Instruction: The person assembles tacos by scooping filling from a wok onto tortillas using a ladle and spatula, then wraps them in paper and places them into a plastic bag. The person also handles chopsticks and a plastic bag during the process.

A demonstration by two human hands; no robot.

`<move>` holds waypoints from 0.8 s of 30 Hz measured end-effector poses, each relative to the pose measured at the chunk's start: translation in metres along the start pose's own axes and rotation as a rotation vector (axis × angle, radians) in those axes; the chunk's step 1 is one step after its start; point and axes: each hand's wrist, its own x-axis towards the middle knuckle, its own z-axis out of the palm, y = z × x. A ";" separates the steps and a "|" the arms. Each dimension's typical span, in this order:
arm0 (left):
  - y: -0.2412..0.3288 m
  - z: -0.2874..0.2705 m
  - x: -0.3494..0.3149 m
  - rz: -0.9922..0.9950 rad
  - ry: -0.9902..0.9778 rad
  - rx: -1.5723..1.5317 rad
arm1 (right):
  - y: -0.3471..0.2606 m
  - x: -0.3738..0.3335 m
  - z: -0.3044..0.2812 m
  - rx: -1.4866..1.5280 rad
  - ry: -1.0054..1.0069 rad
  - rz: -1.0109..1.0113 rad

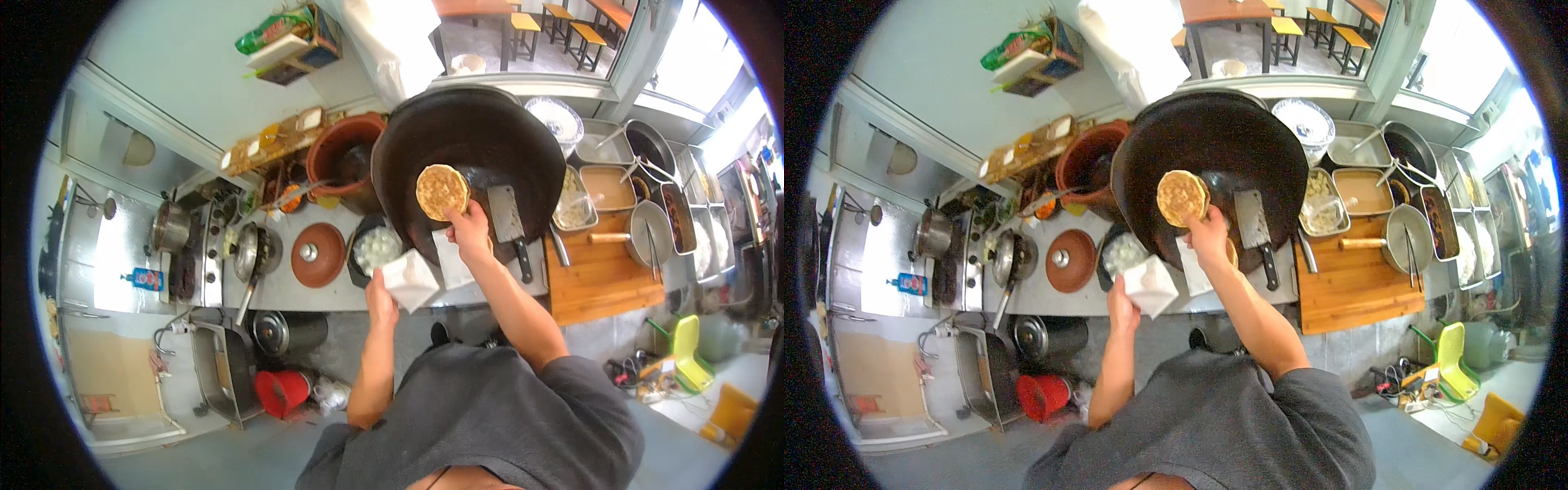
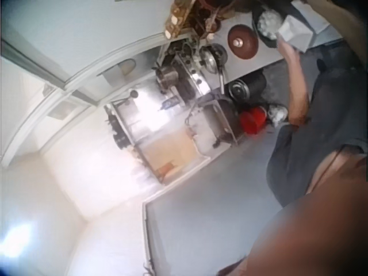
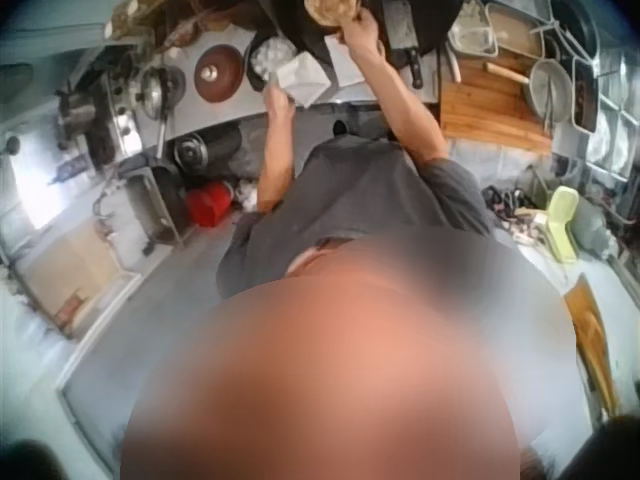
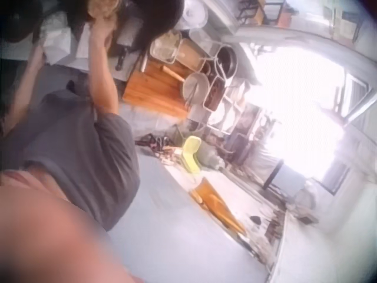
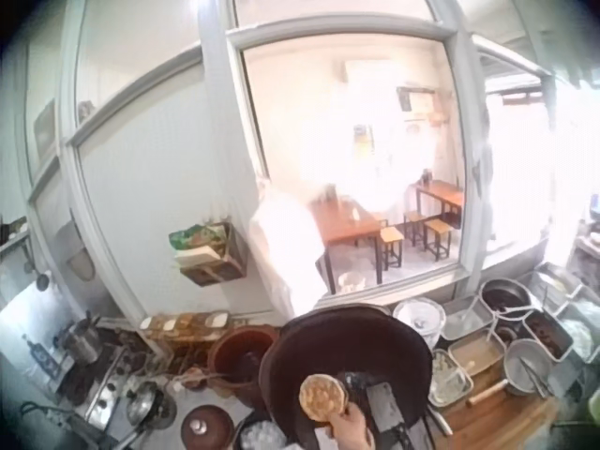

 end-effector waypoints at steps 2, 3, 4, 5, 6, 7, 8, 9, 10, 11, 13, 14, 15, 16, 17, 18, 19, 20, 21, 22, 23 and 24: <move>-0.006 0.023 0.004 -0.049 -0.040 -0.023 | -0.016 -0.048 -0.024 -0.030 -0.036 -0.016; -0.007 0.036 0.005 -0.066 -0.056 -0.049 | -0.023 -0.068 -0.033 -0.041 -0.055 -0.029; -0.009 0.046 0.007 -0.104 -0.069 -0.069 | -0.028 -0.085 -0.041 -0.035 -0.052 -0.042; -0.010 0.054 0.011 -0.132 -0.088 -0.089 | -0.026 -0.094 -0.050 -0.052 -0.052 -0.058; -0.017 0.054 0.015 -0.116 -0.186 -0.088 | -0.023 -0.103 -0.059 -0.070 -0.053 -0.074; -0.019 0.064 0.011 -0.144 -0.196 -0.083 | -0.022 -0.109 -0.067 -0.086 -0.051 -0.096; -0.015 0.078 0.006 -0.168 -0.210 -0.073 | -0.022 -0.114 -0.073 -0.091 -0.048 -0.117; -0.011 0.091 -0.001 -0.191 -0.222 -0.063 | -0.023 -0.116 -0.078 -0.103 -0.033 -0.134; -0.008 0.097 -0.007 -0.207 -0.320 -0.075 | -0.023 -0.119 -0.082 -0.110 -0.019 -0.147; -0.010 0.101 -0.010 -0.202 -0.363 -0.078 | -0.023 -0.121 -0.086 -0.119 -0.006 -0.160; -0.013 0.108 -0.016 -0.194 -0.453 -0.088 | -0.024 -0.122 -0.094 -0.158 -0.013 -0.166; -0.014 0.111 -0.018 -0.204 -0.473 -0.102 | -0.025 -0.123 -0.095 -0.174 -0.007 -0.187; -0.014 0.114 -0.022 -0.213 -0.492 -0.118 | -0.025 -0.125 -0.096 -0.190 -0.002 -0.207; -0.014 0.117 -0.024 -0.221 -0.511 -0.136 | -0.029 -0.127 -0.095 -0.210 0.003 -0.242; -0.014 0.118 -0.026 -0.228 -0.529 -0.154 | -0.033 -0.131 -0.094 -0.231 0.006 -0.276; -0.014 0.118 -0.025 -0.226 -0.523 -0.156 | -0.037 -0.133 -0.092 -0.251 0.009 -0.310; -0.015 0.118 -0.024 -0.226 -0.516 -0.158 | -0.040 -0.135 -0.094 -0.249 -0.010 -0.308; -0.016 0.117 -0.024 -0.226 -0.509 -0.161 | -0.043 -0.137 -0.096 -0.246 -0.029 -0.305; -0.017 0.116 -0.024 -0.217 -0.514 -0.168 | -0.045 -0.138 -0.097 -0.244 -0.049 -0.302; -0.016 0.117 -0.025 -0.213 -0.522 -0.174 | -0.043 -0.137 -0.097 -0.221 -0.057 -0.325; -0.016 0.118 -0.026 -0.208 -0.530 -0.179 | -0.038 -0.135 -0.096 -0.198 -0.065 -0.348; -0.017 0.120 -0.027 -0.242 -0.577 -0.240 | -0.035 -0.133 -0.097 -0.175 -0.073 -0.370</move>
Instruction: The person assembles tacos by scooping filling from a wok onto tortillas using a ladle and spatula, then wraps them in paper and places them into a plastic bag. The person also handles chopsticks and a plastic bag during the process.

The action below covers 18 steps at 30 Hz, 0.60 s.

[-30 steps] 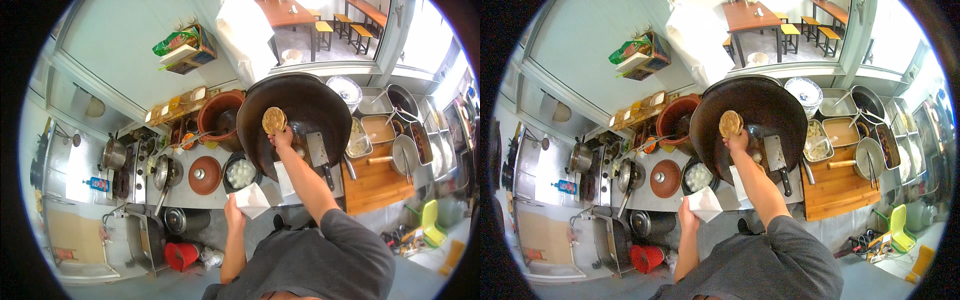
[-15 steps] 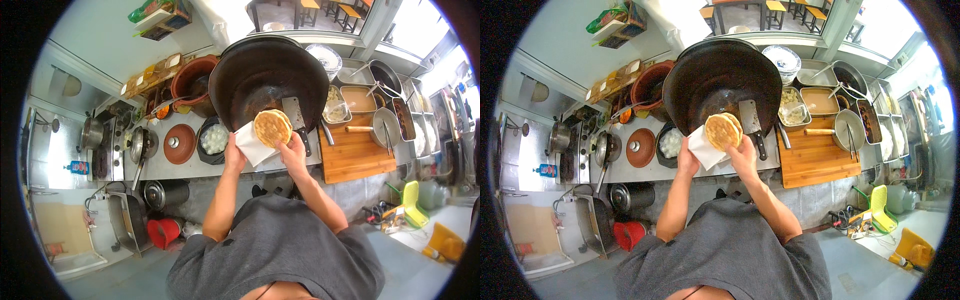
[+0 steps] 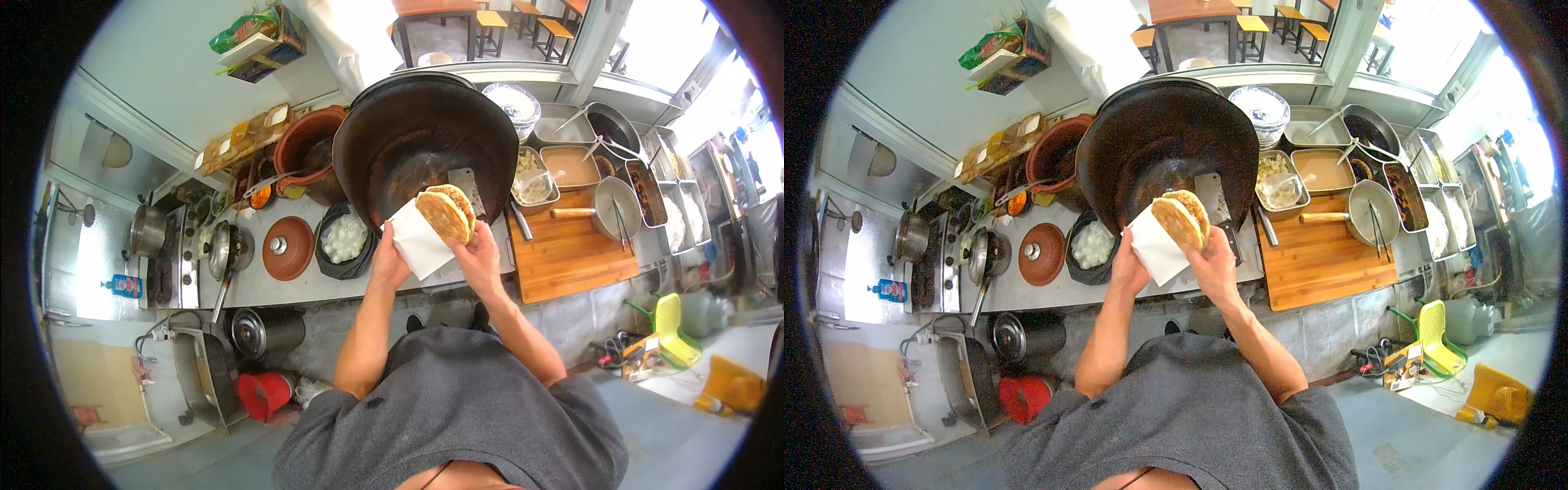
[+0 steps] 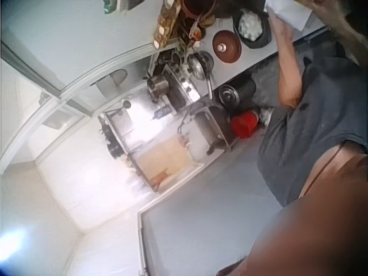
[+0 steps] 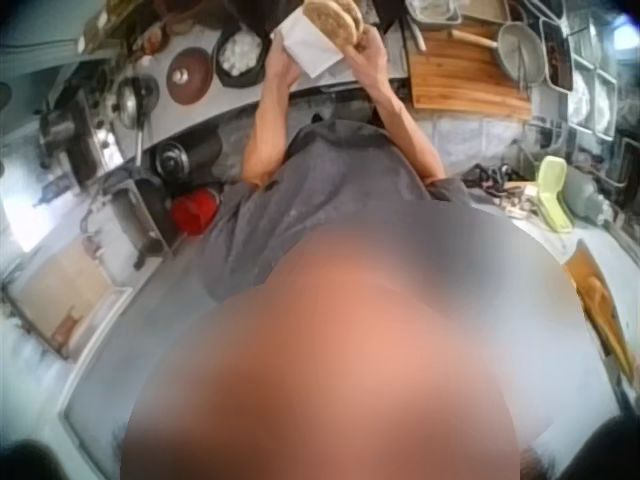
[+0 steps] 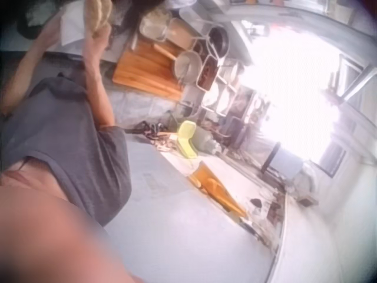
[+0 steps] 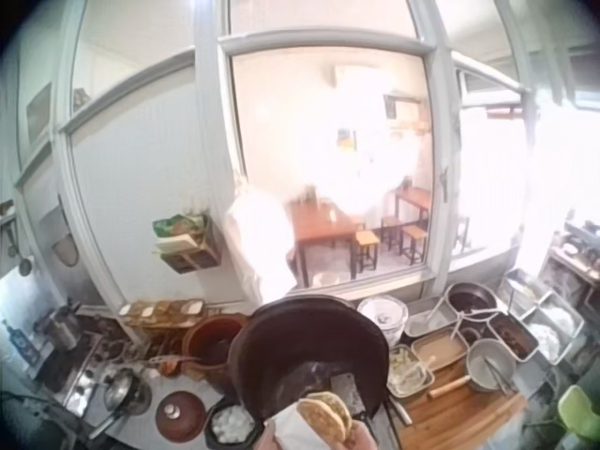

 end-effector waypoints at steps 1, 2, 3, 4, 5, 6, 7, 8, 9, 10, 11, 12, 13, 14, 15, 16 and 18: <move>-0.001 0.002 0.000 -0.018 -0.049 -0.061 | -0.004 0.000 0.001 -0.018 -0.003 0.041; -0.001 0.003 0.000 -0.037 -0.098 -0.122 | -0.010 -0.001 0.002 -0.036 -0.005 0.082; -0.002 0.005 -0.001 -0.031 -0.093 -0.128 | -0.014 -0.001 0.003 -0.055 -0.007 0.122; -0.002 0.011 -0.003 -0.026 -0.091 -0.136 | -0.015 0.000 0.005 -0.048 0.005 0.089; 0.000 0.017 -0.005 -0.020 -0.088 -0.144 | -0.017 0.000 0.005 -0.036 0.008 0.083; 0.001 0.020 -0.005 0.008 -0.074 -0.140 | -0.021 0.000 0.005 -0.024 0.011 0.077; 0.001 0.024 -0.006 0.036 -0.059 -0.137 | -0.023 -0.001 0.005 -0.013 0.014 0.071; 0.001 0.027 -0.007 0.064 -0.045 -0.135 | -0.025 -0.001 0.005 -0.016 0.005 0.065; 0.003 0.030 -0.007 0.077 -0.050 -0.126 | -0.026 0.000 0.004 -0.019 -0.003 0.058; 0.005 0.031 -0.009 0.091 -0.052 -0.117 | -0.026 0.000 0.004 -0.021 -0.012 0.054; 0.006 0.032 -0.009 0.104 -0.054 -0.108 | -0.025 0.002 0.004 -0.003 -0.022 0.037; 0.006 0.029 -0.006 0.106 -0.088 -0.116 | -0.023 0.004 0.005 0.014 -0.032 0.020; 0.005 0.029 -0.005 0.105 -0.092 -0.105 | -0.024 0.003 0.007 0.032 -0.043 0.009; 0.004 0.030 -0.002 0.104 -0.096 -0.094 | -0.025 0.003 0.010 0.028 -0.040 0.011; 0.004 0.030 0.001 0.103 -0.099 -0.082 | -0.027 0.003 0.012 0.024 -0.036 0.012; 0.003 0.032 0.003 0.091 -0.078 -0.079 | -0.030 0.004 0.013 0.019 -0.031 0.014; 0.003 0.035 0.004 0.067 -0.036 -0.072 | -0.034 0.005 0.008 -0.049 -0.077 0.065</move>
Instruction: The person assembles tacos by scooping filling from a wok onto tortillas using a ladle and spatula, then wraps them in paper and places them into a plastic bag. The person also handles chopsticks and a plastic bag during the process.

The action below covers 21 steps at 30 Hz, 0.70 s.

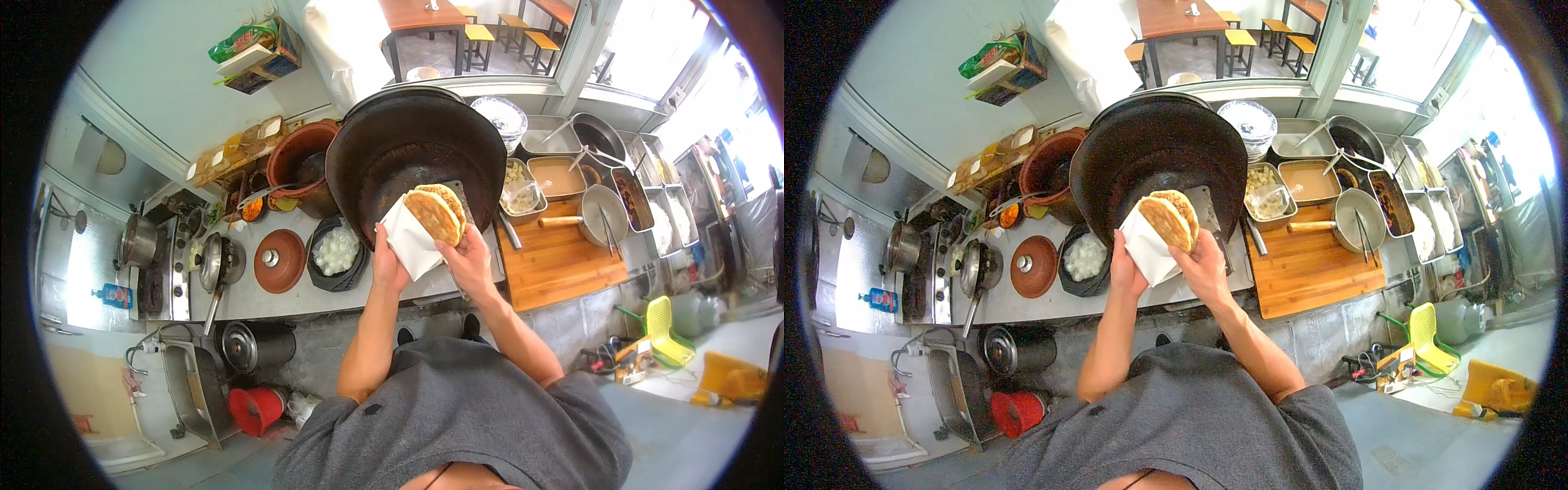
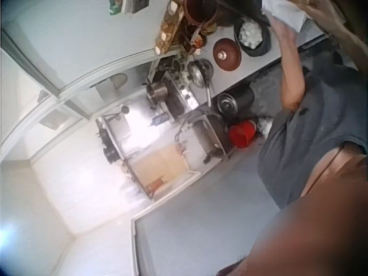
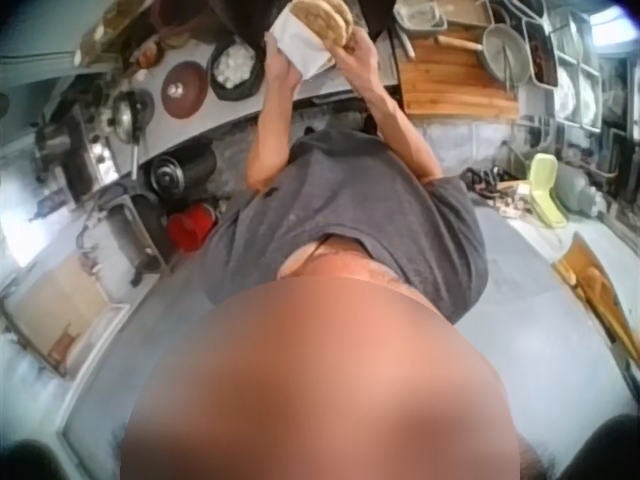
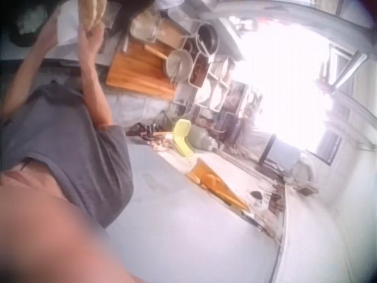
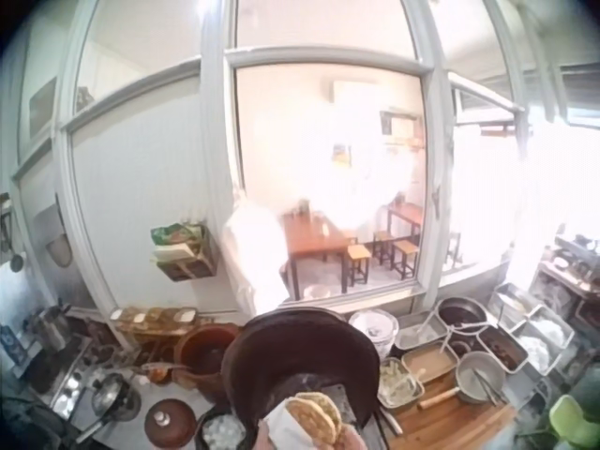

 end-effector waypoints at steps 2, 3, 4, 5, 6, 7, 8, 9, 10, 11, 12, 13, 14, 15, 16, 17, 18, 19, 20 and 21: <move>0.002 0.004 0.000 0.001 -0.023 -0.060 | -0.007 0.001 0.000 -0.017 0.006 -0.045; 0.003 0.006 0.001 0.002 -0.034 -0.091 | -0.010 0.001 0.003 -0.001 0.035 -0.113; 0.003 0.007 0.000 -0.012 -0.053 -0.114 | -0.013 0.001 0.006 0.017 0.063 -0.178; 0.004 0.009 0.001 -0.027 -0.071 -0.137 | -0.015 0.001 0.005 0.065 0.048 -0.084; 0.004 0.010 0.002 -0.041 -0.089 -0.160 | -0.017 0.001 0.003 0.113 0.033 0.009; 0.003 0.011 0.003 -0.034 -0.073 -0.129 | -0.017 0.000 0.001 0.160 0.021 0.106; 0.002 0.012 0.005 -0.028 -0.056 -0.098 | -0.013 0.001 0.000 0.196 0.027 0.128; 0.001 0.013 0.007 -0.021 -0.040 -0.067 | -0.006 0.003 -0.001 0.231 0.034 0.150; 0.000 0.008 0.010 0.015 -0.026 0.009 | -0.006 0.005 0.000 0.266 0.038 0.172; -0.002 0.001 0.013 0.051 -0.013 0.084 | -0.007 0.005 0.001 0.240 0.058 0.134; -0.004 -0.004 0.014 0.086 0.001 0.160 | -0.008 0.004 0.002 0.213 0.077 0.095; -0.002 0.000 0.013 0.053 -0.006 0.078 | -0.010 0.006 0.003 0.187 0.098 0.051; 0.001 0.010 0.009 0.019 -0.015 -0.003 | -0.007 0.007 0.003 0.175 0.098 0.054; 0.001 0.016 0.006 -0.016 -0.023 -0.083 | -0.002 0.007 0.002 0.162 0.098 0.057; 0.001 0.017 0.007 -0.038 -0.020 -0.117 | -0.002 0.007 0.004 0.151 0.092 0.056; 0.001 0.017 0.009 -0.059 -0.016 -0.150 | -0.003 0.006 0.004 0.148 0.055 0.068; 0.001 0.017 0.010 -0.082 -0.014 -0.182 | -0.005 0.005 0.004 0.146 0.019 0.080; 0.002 0.016 0.011 -0.083 -0.073 -0.209 | -0.007 0.004 0.002 0.141 -0.017 0.093; 0.003 0.015 0.012 -0.084 -0.132 -0.236 | -0.006 0.007 -0.004 0.111 -0.042 0.118; 0.005 0.014 0.014 -0.085 -0.191 -0.262 | -0.007 0.010 -0.005 -0.095 -0.034 -0.070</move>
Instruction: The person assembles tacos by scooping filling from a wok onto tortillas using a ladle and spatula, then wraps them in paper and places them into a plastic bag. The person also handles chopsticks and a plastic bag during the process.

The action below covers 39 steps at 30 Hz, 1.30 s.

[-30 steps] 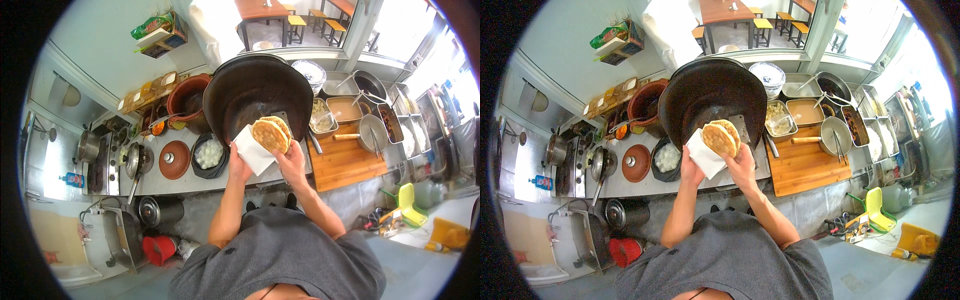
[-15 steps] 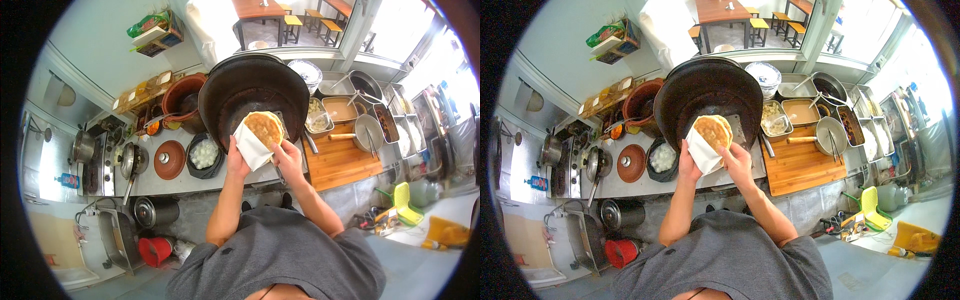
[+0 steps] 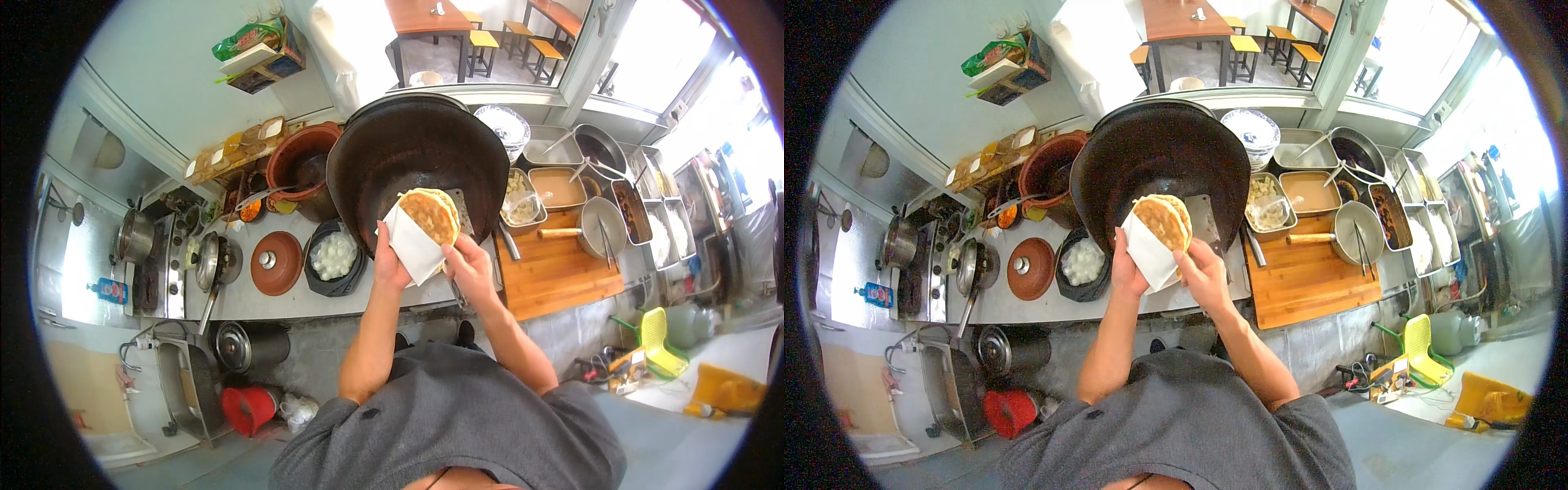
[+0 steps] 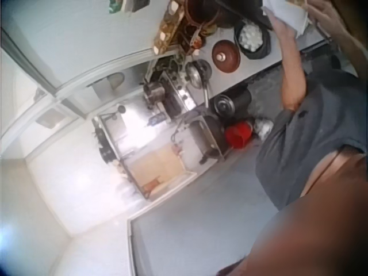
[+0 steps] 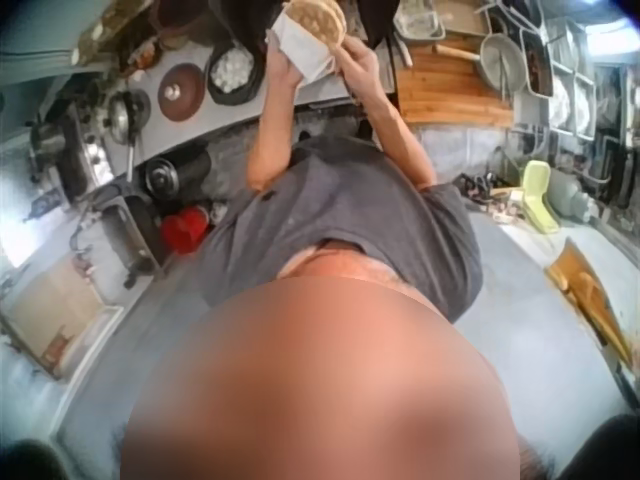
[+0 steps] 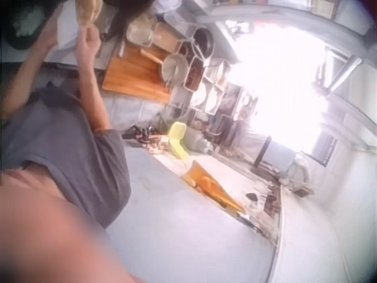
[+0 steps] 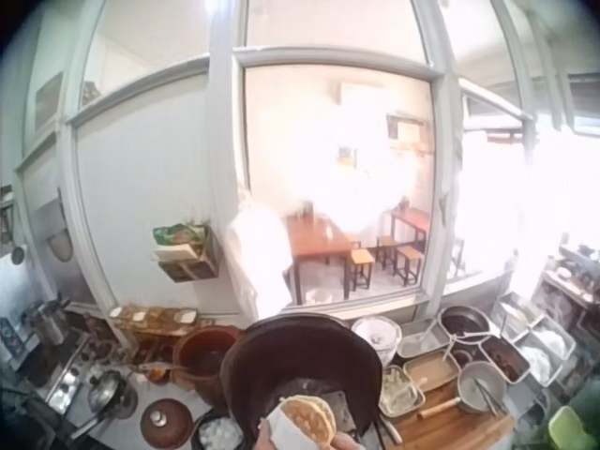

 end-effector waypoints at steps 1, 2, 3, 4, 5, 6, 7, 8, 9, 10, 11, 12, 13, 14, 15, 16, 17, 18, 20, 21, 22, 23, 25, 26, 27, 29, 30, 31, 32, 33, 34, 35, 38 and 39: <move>0.002 -0.004 0.002 -0.004 -0.015 0.001 | -0.004 0.002 0.000 -0.210 0.008 -0.181; 0.004 -0.008 0.003 -0.008 -0.030 0.003 | -0.009 0.003 0.000 -0.418 0.017 -0.364; 0.005 -0.012 0.005 -0.011 -0.044 0.005 | -0.015 -0.001 -0.002 -0.446 -0.041 -0.284; 0.004 -0.013 0.007 -0.011 -0.042 -0.011 | -0.023 -0.004 -0.001 -0.421 -0.032 -0.264; 0.002 -0.014 0.009 -0.010 -0.039 -0.027 | -0.030 -0.006 0.001 -0.396 -0.023 -0.244; 0.002 -0.016 0.011 -0.008 -0.035 -0.042 | -0.033 -0.005 0.004 -0.371 -0.015 -0.224; 0.002 -0.016 0.011 -0.009 -0.055 -0.051 | -0.029 -0.005 0.005 -0.340 0.018 -0.185; 0.001 -0.017 0.012 -0.002 -0.072 -0.058 | -0.025 -0.004 0.005 -0.348 0.001 -0.202; 0.001 -0.017 0.013 0.006 -0.088 -0.065 | -0.022 -0.003 0.005 -0.356 -0.017 -0.220; 0.000 -0.019 0.015 0.010 -0.106 -0.073 | -0.017 -0.002 0.005 -0.365 -0.031 -0.236; 0.001 -0.021 0.016 0.001 -0.102 -0.058 | -0.011 0.000 0.003 -0.198 -0.067 -0.145; 0.002 -0.023 0.016 -0.009 -0.097 -0.043 | -0.005 0.006 0.000 -0.031 -0.101 -0.053; 0.004 -0.027 0.015 -0.019 -0.091 -0.027 | -0.001 0.013 -0.003 0.138 -0.133 0.041; 0.004 -0.029 0.012 -0.043 -0.071 -0.002 | -0.006 0.023 -0.010 0.100 -0.141 0.063; 0.005 -0.030 0.010 -0.068 -0.051 0.024 | -0.010 0.032 -0.013 0.077 -0.136 0.112; 0.007 -0.031 0.007 -0.093 -0.031 0.052 | -0.023 0.041 -0.014 0.056 -0.132 0.160; 0.006 -0.031 0.004 -0.103 -0.017 0.064 | -0.037 0.048 -0.016 0.039 -0.194 0.254; 0.005 -0.034 0.001 -0.115 0.014 0.077 | -0.045 0.054 -0.019 0.025 -0.259 0.346; 0.006 -0.040 0.000 -0.133 0.066 0.104 | -0.043 0.059 -0.018 -0.011 -0.316 0.339; 0.006 -0.043 0.001 -0.140 0.077 0.135 | -0.044 0.058 -0.019 -0.036 -0.332 0.358; 0.007 -0.045 0.002 -0.144 0.089 0.165 | -0.047 0.058 -0.018 -0.061 -0.353 0.379; 0.007 -0.047 0.002 -0.148 0.101 0.195 | -0.041 0.060 -0.018 -0.152 -0.347 0.372; 0.009 -0.047 0.001 -0.154 0.149 0.229 | -0.025 0.064 -0.017 -0.120 -0.306 0.376; 0.011 -0.045 0.002 -0.156 0.171 0.248 | -0.020 0.066 -0.017 -0.104 -0.285 0.374; 0.013 -0.046 0.003 -0.152 0.202 0.277 | -0.016 0.068 -0.019 -0.105 -0.276 0.384; 0.015 -0.055 -0.008 -0.154 0.276 0.335 | -0.017 0.063 -0.017 -0.099 -0.255 0.419; 0.014 -0.060 -0.012 -0.132 0.277 0.384 | -0.014 0.062 -0.016 -0.129 -0.250 0.392; 0.012 -0.066 -0.017 -0.112 0.276 0.436 | -0.010 0.061 -0.014 -0.155 -0.241 0.365; 0.011 -0.071 -0.019 -0.094 0.274 0.489 | -0.005 0.060 -0.012 -0.182 -0.231 0.337; 0.010 -0.077 -0.017 -0.076 0.268 0.446 | 0.010 0.059 -0.012 -0.095 -0.269 0.344; 0.010 -0.085 -0.018 -0.058 0.271 0.403 | 0.011 0.054 -0.008 0.070 -0.244 0.411; 0.010 -0.094 -0.020 -0.040 0.273 0.361 | 0.010 0.048 -0.004 0.234 -0.217 0.476; 0.022 -0.107 -0.033 -0.006 0.262 0.199 | 0.042 0.027 -0.017 0.256 -0.153 0.606; 0.027 -0.111 -0.038 0.011 0.231 0.211 | 0.056 0.011 -0.024 0.159 -0.204 0.620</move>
